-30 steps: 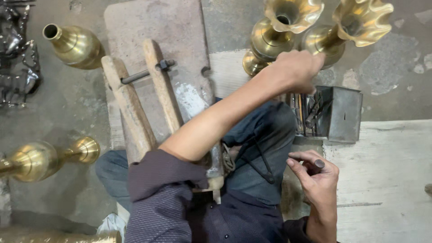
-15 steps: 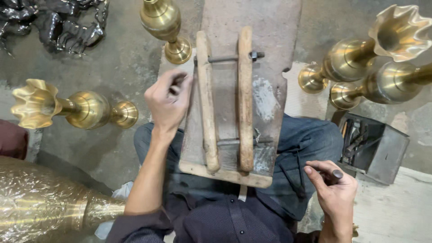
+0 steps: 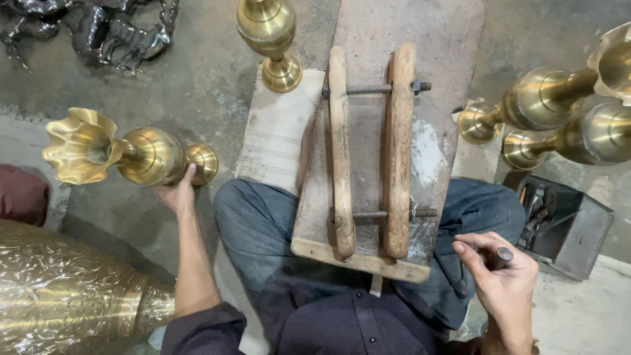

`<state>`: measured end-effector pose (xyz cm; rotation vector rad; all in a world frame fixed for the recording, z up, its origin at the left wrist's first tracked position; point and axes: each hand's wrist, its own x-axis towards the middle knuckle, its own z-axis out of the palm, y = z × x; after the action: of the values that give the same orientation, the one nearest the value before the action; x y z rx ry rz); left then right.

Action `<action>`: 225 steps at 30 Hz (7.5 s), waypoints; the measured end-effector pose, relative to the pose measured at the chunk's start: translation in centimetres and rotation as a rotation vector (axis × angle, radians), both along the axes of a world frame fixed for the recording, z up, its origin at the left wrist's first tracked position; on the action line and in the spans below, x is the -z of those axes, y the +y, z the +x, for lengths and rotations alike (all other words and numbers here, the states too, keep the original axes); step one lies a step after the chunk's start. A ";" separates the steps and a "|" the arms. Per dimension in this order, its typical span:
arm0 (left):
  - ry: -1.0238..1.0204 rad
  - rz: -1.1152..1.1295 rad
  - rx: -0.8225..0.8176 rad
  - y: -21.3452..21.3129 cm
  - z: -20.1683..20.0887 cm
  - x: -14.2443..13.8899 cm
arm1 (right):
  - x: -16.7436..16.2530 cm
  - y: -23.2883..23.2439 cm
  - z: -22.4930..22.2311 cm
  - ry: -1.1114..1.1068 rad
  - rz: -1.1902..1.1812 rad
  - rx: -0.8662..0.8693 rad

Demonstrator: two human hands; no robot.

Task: The person sits on the floor holding a brass vase against a wooden support and uses a pointed scribe tool to engrave decorative lines around the vase's body, rotating the vase to reach new areas and continuing the pattern along its surface.

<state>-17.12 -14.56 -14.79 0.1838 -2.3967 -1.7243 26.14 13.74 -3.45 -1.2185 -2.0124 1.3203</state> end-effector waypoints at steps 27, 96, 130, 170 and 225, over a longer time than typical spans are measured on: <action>-0.654 0.913 0.860 5.4 14.9 -17.6 | -1.7 -3.2 2.5 0.086 0.030 -0.025; 0.391 -0.221 0.844 9.6 26.5 -10.6 | -10.0 -5.0 -10.7 0.671 -0.082 -0.093; 0.439 -0.118 0.877 9.5 25.7 -10.4 | -8.8 -5.4 -10.8 0.443 0.108 -0.060; 0.448 -0.161 0.845 9.4 26.3 -9.9 | -8.4 -5.3 -9.9 0.545 0.068 -0.175; 0.230 -0.194 0.850 9.9 24.7 -13.2 | -7.9 -4.7 -11.8 0.557 0.143 -0.209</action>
<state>7.57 -4.68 -1.59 -1.1404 -2.6013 -1.6054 14.36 9.00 4.49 -0.5057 -1.8094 1.3907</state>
